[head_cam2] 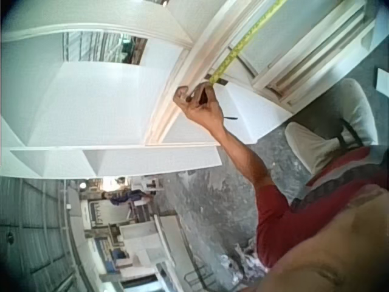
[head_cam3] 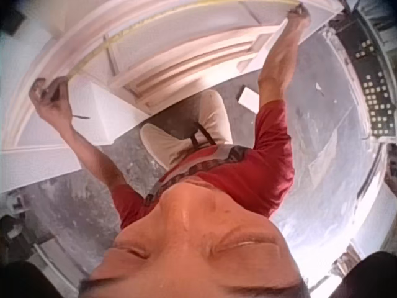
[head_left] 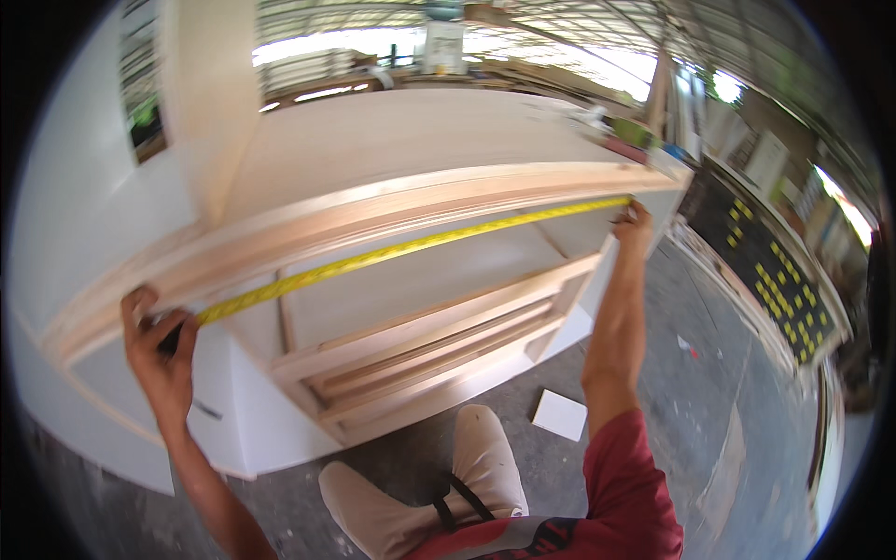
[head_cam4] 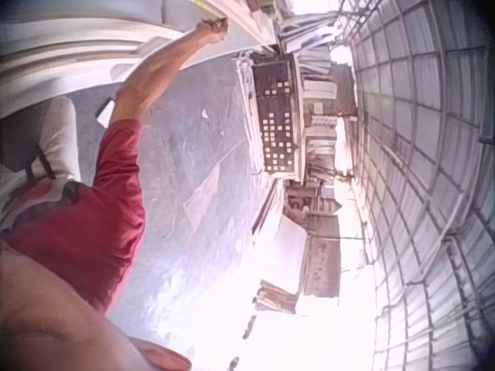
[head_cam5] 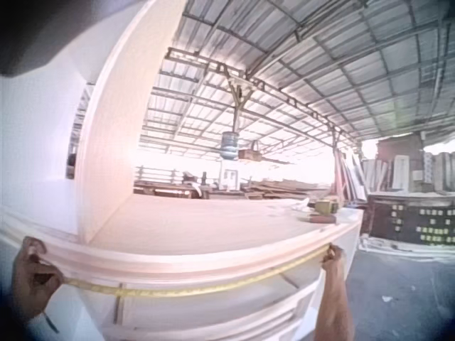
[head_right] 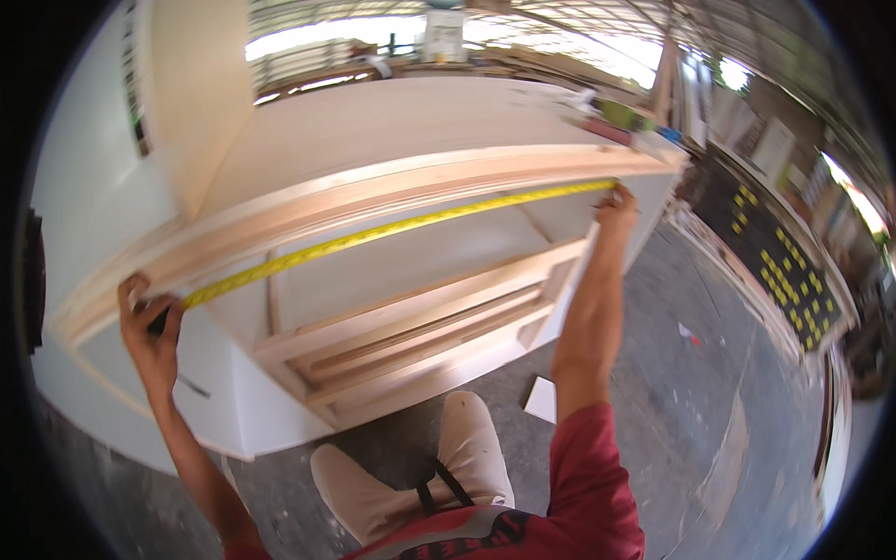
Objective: The person measures the width and height of various sections of a white cabinet using a tape measure and records the measurements on a small piece of paper with a pen.
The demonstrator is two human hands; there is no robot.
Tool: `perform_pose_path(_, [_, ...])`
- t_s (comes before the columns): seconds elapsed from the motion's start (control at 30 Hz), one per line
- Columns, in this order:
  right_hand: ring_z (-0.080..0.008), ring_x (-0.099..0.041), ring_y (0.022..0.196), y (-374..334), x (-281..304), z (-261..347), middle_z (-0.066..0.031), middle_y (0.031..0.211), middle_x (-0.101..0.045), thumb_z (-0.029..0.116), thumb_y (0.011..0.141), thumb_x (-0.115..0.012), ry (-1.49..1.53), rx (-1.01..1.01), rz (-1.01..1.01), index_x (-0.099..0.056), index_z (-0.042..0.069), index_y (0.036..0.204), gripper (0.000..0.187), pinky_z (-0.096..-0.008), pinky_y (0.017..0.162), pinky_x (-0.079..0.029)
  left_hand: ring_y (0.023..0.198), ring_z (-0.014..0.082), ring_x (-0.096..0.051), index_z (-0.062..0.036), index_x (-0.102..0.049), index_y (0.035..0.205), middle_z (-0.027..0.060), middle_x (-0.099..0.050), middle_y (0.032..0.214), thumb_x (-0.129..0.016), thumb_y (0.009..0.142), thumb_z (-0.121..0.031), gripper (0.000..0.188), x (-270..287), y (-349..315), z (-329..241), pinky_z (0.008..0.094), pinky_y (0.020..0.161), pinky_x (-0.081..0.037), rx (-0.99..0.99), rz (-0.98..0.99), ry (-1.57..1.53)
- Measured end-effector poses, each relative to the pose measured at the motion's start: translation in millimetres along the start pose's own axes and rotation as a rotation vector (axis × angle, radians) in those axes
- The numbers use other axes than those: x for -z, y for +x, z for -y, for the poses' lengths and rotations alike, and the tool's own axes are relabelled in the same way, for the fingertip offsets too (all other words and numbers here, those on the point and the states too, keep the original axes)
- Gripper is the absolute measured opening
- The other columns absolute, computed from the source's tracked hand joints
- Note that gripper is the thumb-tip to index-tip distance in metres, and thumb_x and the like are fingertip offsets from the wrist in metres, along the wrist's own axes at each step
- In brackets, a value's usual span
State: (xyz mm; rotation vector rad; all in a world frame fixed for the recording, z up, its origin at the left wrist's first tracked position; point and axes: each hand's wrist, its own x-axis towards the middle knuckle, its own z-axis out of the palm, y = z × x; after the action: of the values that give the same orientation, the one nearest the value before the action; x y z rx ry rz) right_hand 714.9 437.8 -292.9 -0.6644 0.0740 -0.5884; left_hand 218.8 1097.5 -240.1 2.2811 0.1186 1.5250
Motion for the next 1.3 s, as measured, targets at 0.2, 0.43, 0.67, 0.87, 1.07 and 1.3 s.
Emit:
perform_pose_path(0.2, [-0.0132, -0.03, 0.042, -71.1, -51.0, 17.7, -0.0096, 0.069, -0.058, -0.003, 0.083, -0.066, 0.175, -0.158, -0.259, -0.062, 0.001, 0.081, 0.006, -0.0271, 0.041, -0.022, 0.077, 0.0161, -0.051, 0.0076, -0.067, 0.086, 0.0082, -0.048, 0.121, -0.068, 0.08, 0.009, 0.007, 2.1, 6.1, -14.2, 0.0249, 0.071, -0.044, 0.038, 0.037, -0.02])
perform_pose_path(0.43, [-0.0104, -0.032, 0.042, -90.7, -57.7, 21.9, -0.0096, 0.071, -0.059, -0.005, 0.082, -0.066, 0.229, -0.179, -0.255, -0.059, -0.001, 0.079, 0.009, -0.026, 0.04, -0.02, 0.086, 0.0179, -0.055, 0.0085, -0.065, 0.084, 0.0091, -0.045, 0.121, -0.065, 0.079, 0.012, 0.006, 3.4, 4.1, -14.1, 0.0252, 0.077, -0.045, 0.037, 0.026, -0.052])
perform_pose_path(0.67, [-0.0103, -0.027, 0.043, -83.4, -48.2, 23.8, -0.0047, 0.065, -0.054, 0.004, 0.085, -0.067, 0.163, -0.129, -0.22, -0.056, 0.005, 0.077, 0.014, -0.0247, 0.041, -0.021, 0.088, 0.0186, -0.058, 0.0084, -0.065, 0.085, 0.0096, -0.044, 0.124, -0.064, 0.08, 0.012, 0.007, -4.3, 4.4, -5.2, 0.0261, 0.08, -0.047, 0.007, 0.058, -0.066])
perform_pose_path(0.87, [-0.0105, -0.028, 0.043, -93.4, -55.3, 21.8, -0.0035, 0.063, -0.051, 0.003, 0.086, -0.066, 0.159, -0.148, -0.204, -0.056, 0.005, 0.076, 0.014, -0.0257, 0.042, -0.021, 0.09, 0.0194, -0.059, 0.008, -0.066, 0.086, 0.0107, -0.044, 0.123, -0.063, 0.08, 0.013, 0.008, 6.2, 4.6, -7.1, 0.0263, 0.081, -0.047, 0.02, 0.051, -0.065])
perform_pose_path(1.07, [-0.0111, -0.035, 0.043, -99.3, -54.0, 26.7, -0.0044, 0.062, -0.053, -0.003, 0.081, -0.068, 0.161, -0.107, -0.21, -0.055, 0.002, 0.072, 0.016, -0.0275, 0.042, -0.021, 0.093, 0.0198, -0.058, 0.0082, -0.066, 0.085, 0.0121, -0.045, 0.12, -0.064, 0.08, 0.012, 0.006, 4.5, 6.7, -8.1, 0.0264, 0.081, -0.047, 0.032, 0.082, -0.024])
perform_pose_path(1.3, [-0.0116, -0.035, 0.045, -76.4, -50.9, -3.7, -0.0047, 0.066, -0.054, 0.007, 0.082, -0.069, 0.178, -0.09, -0.137, -0.062, 0.003, 0.083, 0.008, -0.0281, 0.043, -0.026, 0.101, 0.022, -0.057, 0.0067, -0.068, 0.082, 0.0136, -0.047, 0.116, -0.067, 0.078, 0.01, 0.005, 27.5, 13.7, -4.5, 0.0272, 0.082, -0.046, 0.155, 0.154, -0.024])
